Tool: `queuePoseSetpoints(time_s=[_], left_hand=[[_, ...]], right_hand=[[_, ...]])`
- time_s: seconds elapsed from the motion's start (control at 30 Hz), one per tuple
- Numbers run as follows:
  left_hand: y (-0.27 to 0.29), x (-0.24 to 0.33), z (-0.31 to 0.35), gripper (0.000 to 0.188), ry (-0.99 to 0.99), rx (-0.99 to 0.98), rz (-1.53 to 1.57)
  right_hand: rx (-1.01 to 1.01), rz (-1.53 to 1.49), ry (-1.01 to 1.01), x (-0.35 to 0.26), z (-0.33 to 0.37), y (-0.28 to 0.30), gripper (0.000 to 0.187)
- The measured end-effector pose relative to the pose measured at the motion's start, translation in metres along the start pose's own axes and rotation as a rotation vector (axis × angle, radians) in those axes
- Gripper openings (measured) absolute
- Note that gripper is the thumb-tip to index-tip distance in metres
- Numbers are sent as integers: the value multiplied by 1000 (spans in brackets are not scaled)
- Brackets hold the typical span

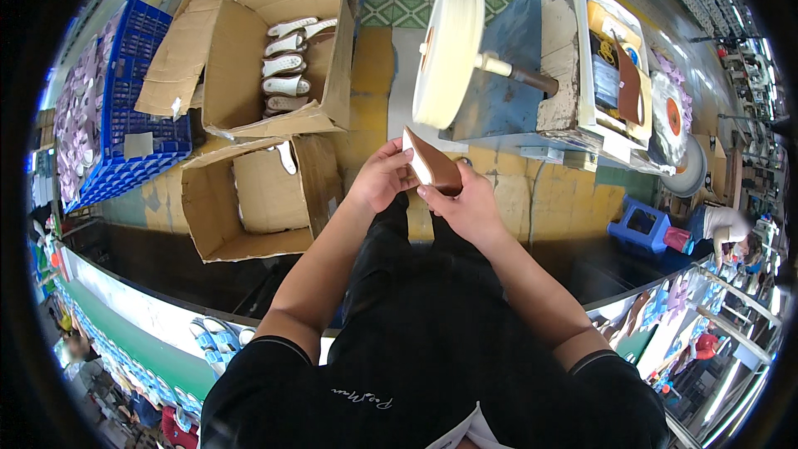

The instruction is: The person repeatedly picks up shoe sole parts, applies adhesive from a rotating roller, and places them into cardboard boxes. The person handles each part one at a time, turning them over to coat different edges before stacking them in boxes.

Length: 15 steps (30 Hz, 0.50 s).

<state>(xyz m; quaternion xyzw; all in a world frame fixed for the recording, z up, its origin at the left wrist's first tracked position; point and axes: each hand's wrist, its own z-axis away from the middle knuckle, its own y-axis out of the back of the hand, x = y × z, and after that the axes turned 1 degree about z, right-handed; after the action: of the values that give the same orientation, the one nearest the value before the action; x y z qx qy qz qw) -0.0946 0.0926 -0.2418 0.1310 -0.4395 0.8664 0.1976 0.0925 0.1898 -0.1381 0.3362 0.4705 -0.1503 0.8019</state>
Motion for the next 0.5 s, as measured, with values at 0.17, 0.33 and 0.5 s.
queuePoseSetpoints(time_s=[0.17,0.33,0.5], left_hand=[[2,0,-36,37,-37,28,61],[5,0,-56,36,-109,76,104],[-5,1,-46,32,-142,55,103]], right_hand=[[14,-160,-146,4,-27,-5,42],[84,-166,-118,4,-47,-13,41],[84,-190,-126,-5,-39,-15,43]])
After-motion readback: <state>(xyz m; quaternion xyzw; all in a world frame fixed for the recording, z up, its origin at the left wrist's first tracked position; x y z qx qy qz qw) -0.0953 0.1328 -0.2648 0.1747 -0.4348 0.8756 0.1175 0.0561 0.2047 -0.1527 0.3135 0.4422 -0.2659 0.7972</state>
